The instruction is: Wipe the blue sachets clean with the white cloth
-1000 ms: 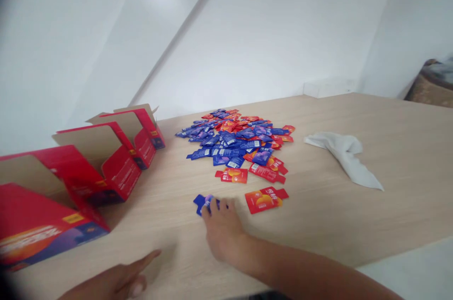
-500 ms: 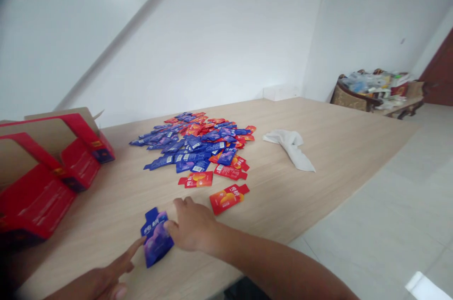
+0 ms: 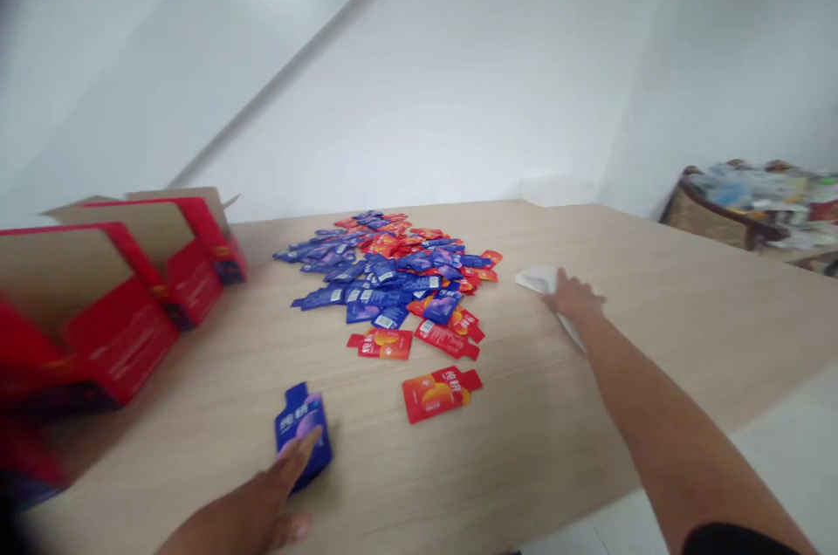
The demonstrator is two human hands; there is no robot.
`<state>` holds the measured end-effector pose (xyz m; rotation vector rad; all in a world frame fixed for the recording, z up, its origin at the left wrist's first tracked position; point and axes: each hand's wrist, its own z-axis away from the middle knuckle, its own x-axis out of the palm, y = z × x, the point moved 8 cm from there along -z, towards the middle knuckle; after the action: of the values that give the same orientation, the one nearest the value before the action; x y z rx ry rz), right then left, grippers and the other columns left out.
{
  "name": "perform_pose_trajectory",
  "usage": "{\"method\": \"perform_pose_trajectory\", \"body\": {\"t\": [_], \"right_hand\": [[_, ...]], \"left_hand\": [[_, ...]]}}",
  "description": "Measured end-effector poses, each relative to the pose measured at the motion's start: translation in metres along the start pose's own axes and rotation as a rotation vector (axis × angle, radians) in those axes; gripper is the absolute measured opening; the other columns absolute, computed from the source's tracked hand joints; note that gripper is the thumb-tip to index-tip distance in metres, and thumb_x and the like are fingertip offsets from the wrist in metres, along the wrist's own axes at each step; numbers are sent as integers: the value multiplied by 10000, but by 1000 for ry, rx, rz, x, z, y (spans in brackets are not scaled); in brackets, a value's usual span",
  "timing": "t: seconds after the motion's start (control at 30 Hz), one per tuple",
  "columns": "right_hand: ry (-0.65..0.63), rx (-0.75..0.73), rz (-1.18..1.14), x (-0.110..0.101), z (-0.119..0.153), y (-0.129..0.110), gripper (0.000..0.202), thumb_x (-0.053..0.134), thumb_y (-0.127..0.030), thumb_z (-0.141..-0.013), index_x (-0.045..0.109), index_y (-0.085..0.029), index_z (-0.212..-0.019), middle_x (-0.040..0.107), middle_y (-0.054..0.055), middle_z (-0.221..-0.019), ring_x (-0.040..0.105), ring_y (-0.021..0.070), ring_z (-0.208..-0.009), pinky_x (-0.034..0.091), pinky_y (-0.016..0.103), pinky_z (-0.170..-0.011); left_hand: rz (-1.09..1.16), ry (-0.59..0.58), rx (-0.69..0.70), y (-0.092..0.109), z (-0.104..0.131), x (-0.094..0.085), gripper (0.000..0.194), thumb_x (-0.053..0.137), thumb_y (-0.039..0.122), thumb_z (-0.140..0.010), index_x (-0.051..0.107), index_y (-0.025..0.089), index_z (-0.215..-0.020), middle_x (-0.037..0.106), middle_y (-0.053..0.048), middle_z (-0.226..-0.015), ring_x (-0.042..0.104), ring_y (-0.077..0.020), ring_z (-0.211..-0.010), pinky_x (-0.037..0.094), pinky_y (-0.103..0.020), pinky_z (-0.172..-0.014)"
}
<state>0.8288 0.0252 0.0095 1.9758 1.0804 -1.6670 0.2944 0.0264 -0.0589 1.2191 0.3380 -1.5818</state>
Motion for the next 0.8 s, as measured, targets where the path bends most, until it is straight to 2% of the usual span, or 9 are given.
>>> {"method": "perform_pose_trajectory", "body": {"t": [0.1, 0.17, 0.27, 0.4, 0.53, 0.6, 0.67, 0.73, 0.8], "right_hand": [[-80, -26, -45, 27, -5, 21, 434, 462, -457, -820, 660, -81, -909, 626, 304, -867, 639, 395, -818, 437, 543, -652], [-49, -77, -100, 34, -12, 21, 434, 359, -517, -840, 657, -211, -915, 647, 216, -855, 637, 372, -826, 434, 556, -682], [331, -168, -359, -1, -11, -1, 457, 292, -609, -841, 613, -290, -782, 609, 151, -742, 613, 354, -788, 420, 524, -679], [349, -299, -443, -41, 29, -82, 372, 402, -565, -855, 437, -270, -631, 479, 50, -574, 482, 199, -533, 342, 345, -531], [301, -608, -560, -67, 112, -192, 271, 490, -473, -832, 492, -220, -735, 527, 40, -654, 501, 196, -609, 370, 323, -582], [208, -838, -585, -59, 161, -243, 227, 478, -398, -831, 538, -179, -849, 582, 92, -824, 544, 230, -779, 414, 344, -702], [-6, -1060, -512, -32, 210, -285, 226, 526, -318, -805, 555, -162, -966, 605, 113, -965, 541, 248, -911, 404, 360, -809], [-286, -1278, -400, 2, 257, -314, 272, 558, -275, -804, 557, -189, -1063, 620, 89, -1027, 545, 235, -961, 381, 365, -873], [-453, -1383, -347, 26, 289, -329, 483, 612, -374, -794, 495, -221, -1237, 576, 93, -1197, 515, 252, -1076, 355, 386, -926]], "left_hand": [[-31, -89, -79, 6, 10, 1, 829, 546, 220, -721, 169, 128, -1454, 182, -171, -1514, 313, -325, -1346, 328, -471, -1070], [-4, -87, -113, 4, 13, -1, 848, 574, 176, -692, 198, 188, -1452, 186, -121, -1526, 301, -334, -1352, 337, -483, -1067], [2, -78, -134, 1, 15, 0, 834, 580, 167, -701, 210, 191, -1449, 175, -112, -1537, 268, -364, -1362, 336, -510, -1064], [-23, -86, -123, 3, 14, 4, 832, 599, 157, -709, 214, 160, -1447, 194, -160, -1532, 299, -401, -1342, 365, -538, -1037], [-53, -85, -118, 5, 12, 6, 824, 604, 142, -714, 224, 155, -1446, 198, -185, -1528, 308, -424, -1329, 376, -548, -1023], [-62, -76, -110, 4, 11, 7, 810, 594, 138, -725, 223, 138, -1445, 194, -202, -1525, 302, -427, -1331, 378, -540, -1024], [-64, -66, -97, 3, 11, 8, 791, 582, 143, -739, 223, 128, -1444, 199, -216, -1520, 314, -411, -1332, 379, -516, -1030], [-66, -56, -76, 3, 12, 9, 759, 567, 161, -758, 236, 130, -1440, 228, -212, -1514, 316, -373, -1343, 362, -480, -1053], [-77, -43, -65, 3, 13, 9, 708, 543, 170, -775, 273, 107, -1426, 249, -209, -1509, 275, -340, -1369, 315, -446, -1090]]}}
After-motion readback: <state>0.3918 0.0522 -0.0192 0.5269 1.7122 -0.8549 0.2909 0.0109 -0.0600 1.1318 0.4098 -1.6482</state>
